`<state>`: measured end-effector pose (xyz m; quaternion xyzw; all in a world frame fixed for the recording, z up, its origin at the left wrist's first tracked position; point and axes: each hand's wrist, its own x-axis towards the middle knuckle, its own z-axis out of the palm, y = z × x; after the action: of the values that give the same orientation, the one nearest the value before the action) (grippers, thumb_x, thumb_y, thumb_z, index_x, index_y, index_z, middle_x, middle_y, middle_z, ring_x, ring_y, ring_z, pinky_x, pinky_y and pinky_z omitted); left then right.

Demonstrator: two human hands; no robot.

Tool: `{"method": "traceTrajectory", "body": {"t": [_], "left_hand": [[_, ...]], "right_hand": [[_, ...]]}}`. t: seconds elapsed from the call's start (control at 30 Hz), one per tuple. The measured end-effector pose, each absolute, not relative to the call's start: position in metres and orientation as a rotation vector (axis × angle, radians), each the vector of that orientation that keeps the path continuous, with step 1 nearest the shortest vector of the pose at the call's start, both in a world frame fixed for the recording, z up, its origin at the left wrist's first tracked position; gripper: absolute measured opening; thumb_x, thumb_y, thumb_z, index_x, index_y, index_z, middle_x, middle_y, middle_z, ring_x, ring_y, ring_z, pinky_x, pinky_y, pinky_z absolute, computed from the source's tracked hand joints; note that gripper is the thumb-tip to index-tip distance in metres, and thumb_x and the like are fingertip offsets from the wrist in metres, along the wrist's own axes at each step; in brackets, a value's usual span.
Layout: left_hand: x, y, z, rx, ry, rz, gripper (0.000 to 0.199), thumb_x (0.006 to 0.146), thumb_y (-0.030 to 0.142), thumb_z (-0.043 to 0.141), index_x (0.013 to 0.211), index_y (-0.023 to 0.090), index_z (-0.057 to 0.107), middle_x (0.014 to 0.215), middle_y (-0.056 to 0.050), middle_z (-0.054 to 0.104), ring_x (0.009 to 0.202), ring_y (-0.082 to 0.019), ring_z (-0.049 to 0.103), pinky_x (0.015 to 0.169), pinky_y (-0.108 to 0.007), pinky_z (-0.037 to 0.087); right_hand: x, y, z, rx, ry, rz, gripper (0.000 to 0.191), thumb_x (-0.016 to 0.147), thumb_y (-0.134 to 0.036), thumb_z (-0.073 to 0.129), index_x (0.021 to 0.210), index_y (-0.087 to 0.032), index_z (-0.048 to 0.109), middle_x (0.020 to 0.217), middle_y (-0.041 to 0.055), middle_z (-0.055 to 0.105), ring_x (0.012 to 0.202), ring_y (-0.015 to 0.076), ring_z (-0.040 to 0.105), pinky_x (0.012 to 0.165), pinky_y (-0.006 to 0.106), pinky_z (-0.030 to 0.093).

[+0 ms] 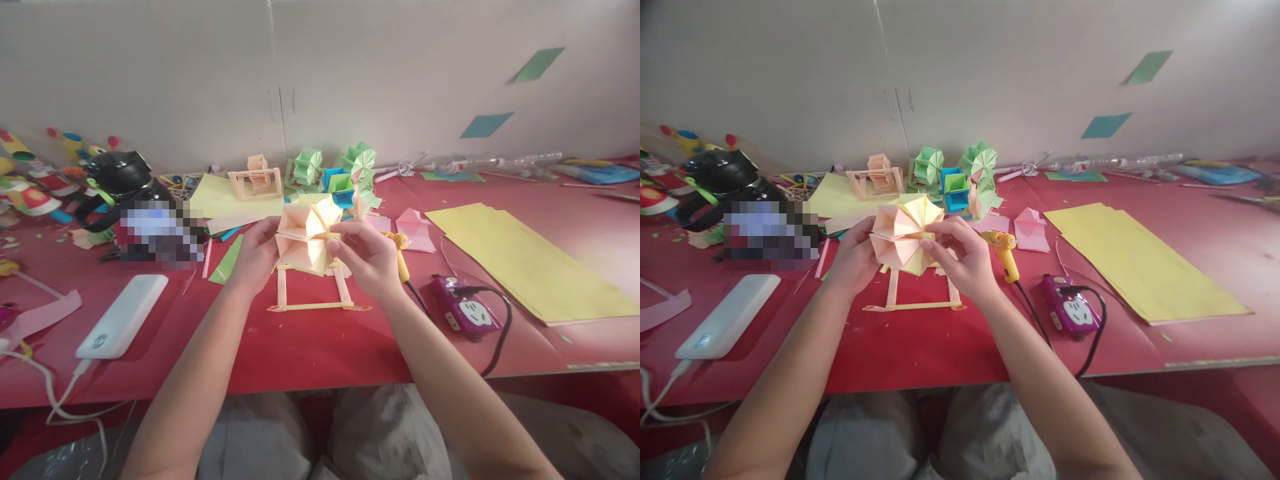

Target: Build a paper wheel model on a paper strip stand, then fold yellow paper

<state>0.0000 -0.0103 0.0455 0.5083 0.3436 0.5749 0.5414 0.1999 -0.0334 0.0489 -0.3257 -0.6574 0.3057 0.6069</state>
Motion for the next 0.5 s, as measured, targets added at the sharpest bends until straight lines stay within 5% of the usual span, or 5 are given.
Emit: {"method": "traceTrajectory", "body": {"t": [0.3,0.5], "left_hand": [[-0.004,-0.011,0.05,1.277,0.734,1.367,0.034,0.071,0.036,0.081,0.1,0.021,0.072,0.1,-0.006,0.076,0.103,-0.03,0.071,0.078,-0.037,0.06],[-0.006,-0.007,0.04,1.241,0.758,1.405,0.031,0.072,0.038,0.079,0.098,0.023,0.072,0.099,-0.008,0.076,0.115,-0.035,0.067,0.088,-0.046,0.061]], "right_hand": [[0.203,-0.037,0.057,-0.605,-1.577,0.492,0.021,0.088,-0.026,0.072,0.108,-0.028,0.076,0.086,0.0031,0.062,0.079,0.0153,0.061,0.066,0.031,0.054],[0.203,-0.037,0.053,-0.765,-1.517,0.574,0.038,0.085,-0.037,0.074,0.122,-0.03,0.069,0.125,0.0072,0.062,0.113,0.0224,0.062,0.087,0.036,0.059]]}}
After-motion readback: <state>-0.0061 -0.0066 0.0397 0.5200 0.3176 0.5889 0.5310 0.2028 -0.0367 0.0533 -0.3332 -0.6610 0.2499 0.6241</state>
